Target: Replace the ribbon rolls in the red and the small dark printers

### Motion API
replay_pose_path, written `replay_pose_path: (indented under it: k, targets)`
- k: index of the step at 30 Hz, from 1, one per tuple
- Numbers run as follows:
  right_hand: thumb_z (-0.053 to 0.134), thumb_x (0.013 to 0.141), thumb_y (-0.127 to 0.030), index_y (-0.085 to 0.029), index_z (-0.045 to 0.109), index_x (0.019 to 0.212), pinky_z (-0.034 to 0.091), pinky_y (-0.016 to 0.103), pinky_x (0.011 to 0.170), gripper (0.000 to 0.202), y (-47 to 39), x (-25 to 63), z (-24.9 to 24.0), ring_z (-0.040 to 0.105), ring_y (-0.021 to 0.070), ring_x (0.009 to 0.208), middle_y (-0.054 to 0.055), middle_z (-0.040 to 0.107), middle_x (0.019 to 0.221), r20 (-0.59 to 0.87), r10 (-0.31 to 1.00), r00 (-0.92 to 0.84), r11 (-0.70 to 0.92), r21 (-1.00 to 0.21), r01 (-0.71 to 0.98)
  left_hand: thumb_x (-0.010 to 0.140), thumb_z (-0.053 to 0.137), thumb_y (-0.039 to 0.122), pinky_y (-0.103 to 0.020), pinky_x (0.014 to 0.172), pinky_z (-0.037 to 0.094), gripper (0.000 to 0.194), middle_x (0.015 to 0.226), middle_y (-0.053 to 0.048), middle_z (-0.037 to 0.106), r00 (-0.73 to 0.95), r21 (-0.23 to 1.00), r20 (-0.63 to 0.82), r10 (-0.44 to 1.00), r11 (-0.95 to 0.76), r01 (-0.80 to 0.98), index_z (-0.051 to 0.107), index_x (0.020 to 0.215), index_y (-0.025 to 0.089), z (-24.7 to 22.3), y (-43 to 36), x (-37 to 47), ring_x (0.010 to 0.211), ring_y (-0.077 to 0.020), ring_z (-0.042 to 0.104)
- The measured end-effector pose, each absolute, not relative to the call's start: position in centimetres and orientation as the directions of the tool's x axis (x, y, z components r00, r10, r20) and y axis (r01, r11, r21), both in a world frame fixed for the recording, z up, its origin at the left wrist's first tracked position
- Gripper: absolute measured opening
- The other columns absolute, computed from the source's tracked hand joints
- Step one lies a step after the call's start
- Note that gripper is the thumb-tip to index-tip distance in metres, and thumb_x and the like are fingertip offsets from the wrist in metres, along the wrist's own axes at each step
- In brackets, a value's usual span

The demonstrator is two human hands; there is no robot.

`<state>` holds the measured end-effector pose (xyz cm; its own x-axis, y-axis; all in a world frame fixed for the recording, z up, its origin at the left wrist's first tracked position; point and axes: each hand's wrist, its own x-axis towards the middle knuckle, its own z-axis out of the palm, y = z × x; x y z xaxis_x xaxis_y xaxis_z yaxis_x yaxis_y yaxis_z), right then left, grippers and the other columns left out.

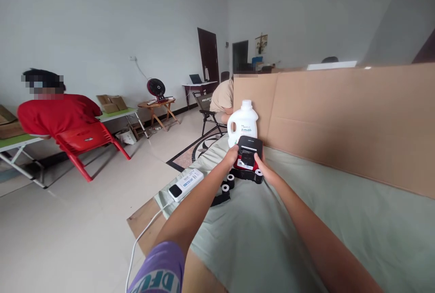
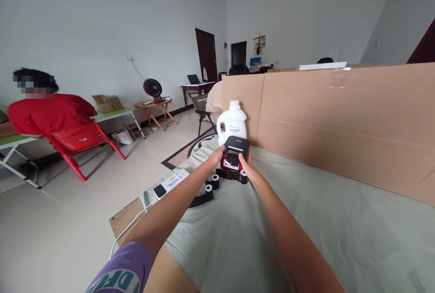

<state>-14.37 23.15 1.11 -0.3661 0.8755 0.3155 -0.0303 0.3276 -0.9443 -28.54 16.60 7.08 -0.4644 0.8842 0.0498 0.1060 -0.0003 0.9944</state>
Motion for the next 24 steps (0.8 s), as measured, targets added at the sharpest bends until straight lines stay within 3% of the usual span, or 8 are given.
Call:
replay_pose_path:
  k: [3,5,10,14,17,24]
  targets:
    - [0.049,0.09,-0.059,-0.021,0.034,0.15,0.046,0.052,0.106,0.073,21.5,-13.1,3.7,0.053,0.0324,0.13,0.015,0.054,0.143,0.321,0.901,-0.291,0.308,-0.947,-0.092,0.098,0.043,0.031,-0.037,0.114,0.039,0.045,0.145,-0.008,0.054,-0.461,0.989,0.114,0.88,-0.056,0.138,0.056,0.138,0.016,10.2,16.3,-27.0,0.137,-0.0219,0.049]
    - [0.049,0.09,-0.059,-0.022,0.032,0.151,0.042,0.05,0.11,0.073,19.8,-10.7,6.2,0.048,0.0314,0.135,0.013,0.051,0.146,0.4,0.877,-0.265,0.385,-0.917,-0.106,0.099,0.041,0.032,-0.035,0.117,0.035,0.045,0.15,-0.006,0.049,-0.427,0.978,0.178,0.887,-0.11,0.178,0.055,0.139,0.017,12.3,15.2,-25.1,0.141,-0.0215,0.044]
    - [0.049,0.093,-0.059,-0.026,0.041,0.148,0.038,0.044,0.114,0.064,14.1,-0.5,10.5,0.045,0.0293,0.137,0.01,0.052,0.145,0.57,0.79,-0.225,0.589,-0.808,0.021,0.099,0.042,0.053,-0.037,0.12,0.032,0.056,0.152,-0.003,0.048,-0.207,0.907,0.408,0.889,-0.368,0.204,0.048,0.146,0.023,13.0,9.2,-17.4,0.143,-0.0241,0.041]
    - [0.046,0.093,-0.062,-0.026,0.037,0.152,0.031,0.051,0.117,0.07,8.8,7.3,7.8,0.041,0.0324,0.139,0.011,0.048,0.148,0.613,0.769,-0.183,0.64,-0.735,0.224,0.096,0.048,0.052,-0.038,0.124,0.025,0.064,0.159,-0.003,0.037,-0.115,0.879,0.476,0.872,-0.473,0.057,0.037,0.153,0.025,8.2,3.9,-10.3,0.147,-0.024,0.033]
    - [0.048,0.09,-0.064,-0.025,0.034,0.153,0.033,0.059,0.112,0.076,5.2,11.2,4.3,0.045,0.0379,0.134,0.014,0.048,0.147,0.575,0.806,-0.138,0.585,-0.74,0.332,0.098,0.045,0.051,-0.038,0.125,0.021,0.065,0.162,-0.003,0.031,-0.117,0.886,0.451,0.885,-0.459,-0.06,0.031,0.156,0.026,4.0,1.4,-6.3,0.149,-0.0224,0.028]
    - [0.053,0.088,-0.058,-0.027,0.029,0.155,0.04,0.056,0.109,0.078,3.4,12.9,-0.4,0.049,0.0363,0.132,0.013,0.05,0.145,0.546,0.829,-0.118,0.556,-0.783,0.278,0.097,0.044,0.053,-0.037,0.125,0.023,0.068,0.161,-0.006,0.031,-0.103,0.889,0.452,0.886,-0.457,-0.021,0.029,0.156,0.022,1.0,0.7,-4.0,0.149,-0.023,0.028]
